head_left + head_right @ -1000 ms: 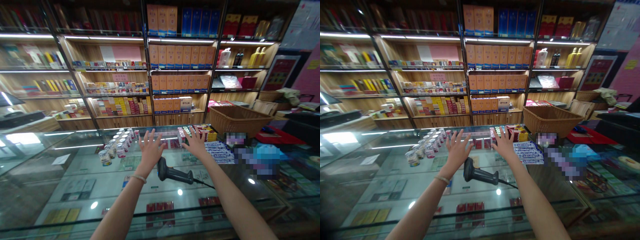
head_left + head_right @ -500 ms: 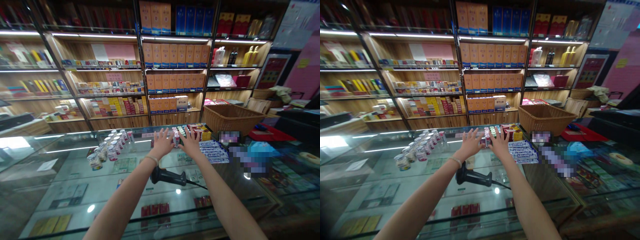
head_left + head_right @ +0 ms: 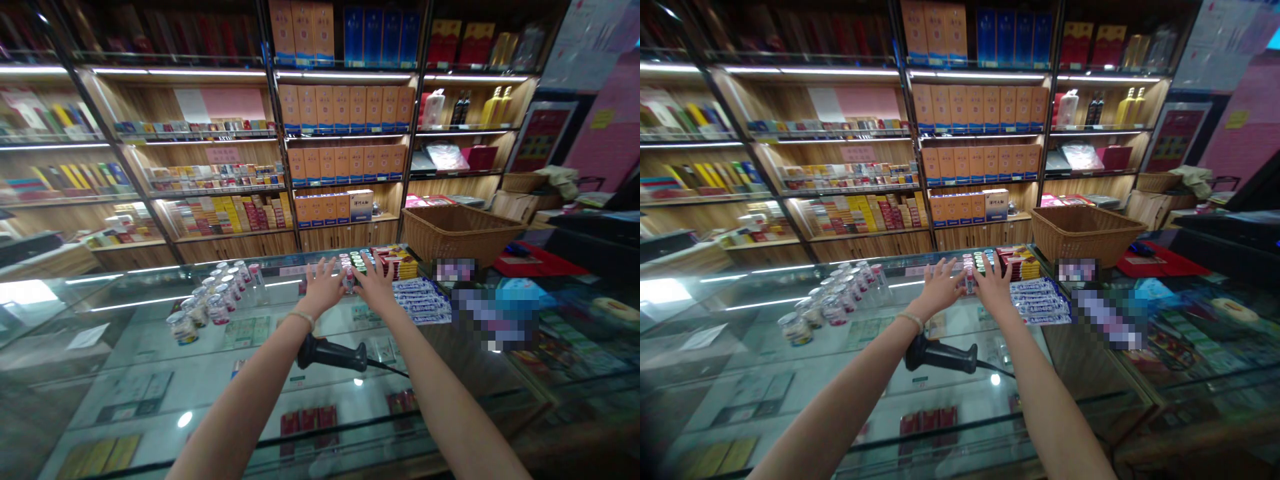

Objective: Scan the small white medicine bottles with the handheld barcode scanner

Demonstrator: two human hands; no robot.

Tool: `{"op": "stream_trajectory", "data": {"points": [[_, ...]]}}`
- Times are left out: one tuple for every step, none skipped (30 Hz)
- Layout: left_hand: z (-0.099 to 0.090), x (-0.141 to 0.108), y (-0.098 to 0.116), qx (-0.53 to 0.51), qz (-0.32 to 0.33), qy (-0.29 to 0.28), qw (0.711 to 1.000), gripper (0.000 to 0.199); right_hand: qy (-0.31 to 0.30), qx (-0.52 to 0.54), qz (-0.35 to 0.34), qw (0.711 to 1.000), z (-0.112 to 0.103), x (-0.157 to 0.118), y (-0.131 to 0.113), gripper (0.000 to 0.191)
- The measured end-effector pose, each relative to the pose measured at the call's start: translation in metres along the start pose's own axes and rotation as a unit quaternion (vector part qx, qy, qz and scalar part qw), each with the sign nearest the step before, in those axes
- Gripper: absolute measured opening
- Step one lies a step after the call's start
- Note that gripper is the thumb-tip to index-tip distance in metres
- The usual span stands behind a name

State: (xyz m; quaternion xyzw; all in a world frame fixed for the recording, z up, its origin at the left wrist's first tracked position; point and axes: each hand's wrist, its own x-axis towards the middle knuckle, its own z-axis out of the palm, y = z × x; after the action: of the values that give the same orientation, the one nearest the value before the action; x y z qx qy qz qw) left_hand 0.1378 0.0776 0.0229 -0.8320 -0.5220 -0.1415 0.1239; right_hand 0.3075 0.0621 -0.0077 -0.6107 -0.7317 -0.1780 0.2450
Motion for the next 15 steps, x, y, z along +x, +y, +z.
{"op": "stream_trajectory", "data": {"points": [[-0.002,0.000,0.000,0.000,0.001,0.004,1.000,0.046,0.007,0.004,-0.001,1.000,0.000,0.000,0.000,0.051],[-0.004,0.001,0.001,0.001,0.003,0.008,1.000,0.043,0.013,0.009,-0.001,1.000,-0.001,0.001,0.000,0.048],[-0.007,0.002,0.001,0.002,0.006,0.011,1.000,0.039,0.020,0.015,0.001,1.000,0.000,0.001,0.000,0.044],[-0.009,0.003,0.001,0.004,0.009,0.013,1.000,0.036,0.028,0.022,0.004,0.999,0.000,0.001,0.000,0.040],[-0.011,0.003,0.001,0.005,0.012,0.016,1.000,0.033,0.037,0.030,0.007,0.999,0.001,0.002,0.000,0.036],[-0.013,0.004,0.001,0.005,0.015,0.019,1.000,0.029,0.047,0.039,0.010,0.998,0.002,0.002,0.000,0.031],[-0.015,0.005,0.002,0.004,0.020,0.024,1.000,0.026,0.056,0.046,0.012,0.997,0.003,0.003,0.000,0.027],[-0.016,0.006,0.002,0.003,0.025,0.029,0.999,0.023,0.063,0.052,0.012,0.997,0.003,0.003,0.000,0.022],[-0.017,0.007,0.003,0.001,0.029,0.036,0.999,0.020,0.067,0.056,0.012,0.996,0.003,0.003,-0.001,0.019],[-0.017,0.008,0.004,0.000,0.032,0.043,0.999,0.019,0.068,0.057,0.011,0.996,0.003,0.003,-0.001,0.017],[-0.017,0.009,0.005,0.000,0.036,0.050,0.998,0.018,0.066,0.056,0.011,0.996,0.003,0.003,-0.001,0.016],[-0.016,0.009,0.006,0.000,0.037,0.054,0.998,0.017,0.063,0.054,0.010,0.996,0.002,0.002,-0.002,0.014],[-0.016,0.010,0.007,0.000,0.038,0.057,0.998,0.018,0.060,0.053,0.008,0.997,0.001,0.002,-0.002,0.014],[-0.016,0.010,0.008,0.000,0.037,0.058,0.998,0.019,0.059,0.052,0.005,0.997,0.000,0.002,-0.002,0.013],[-0.016,0.010,0.009,0.000,0.035,0.057,0.998,0.021,0.058,0.052,0.002,0.997,-0.001,0.002,-0.002,0.012]]}}
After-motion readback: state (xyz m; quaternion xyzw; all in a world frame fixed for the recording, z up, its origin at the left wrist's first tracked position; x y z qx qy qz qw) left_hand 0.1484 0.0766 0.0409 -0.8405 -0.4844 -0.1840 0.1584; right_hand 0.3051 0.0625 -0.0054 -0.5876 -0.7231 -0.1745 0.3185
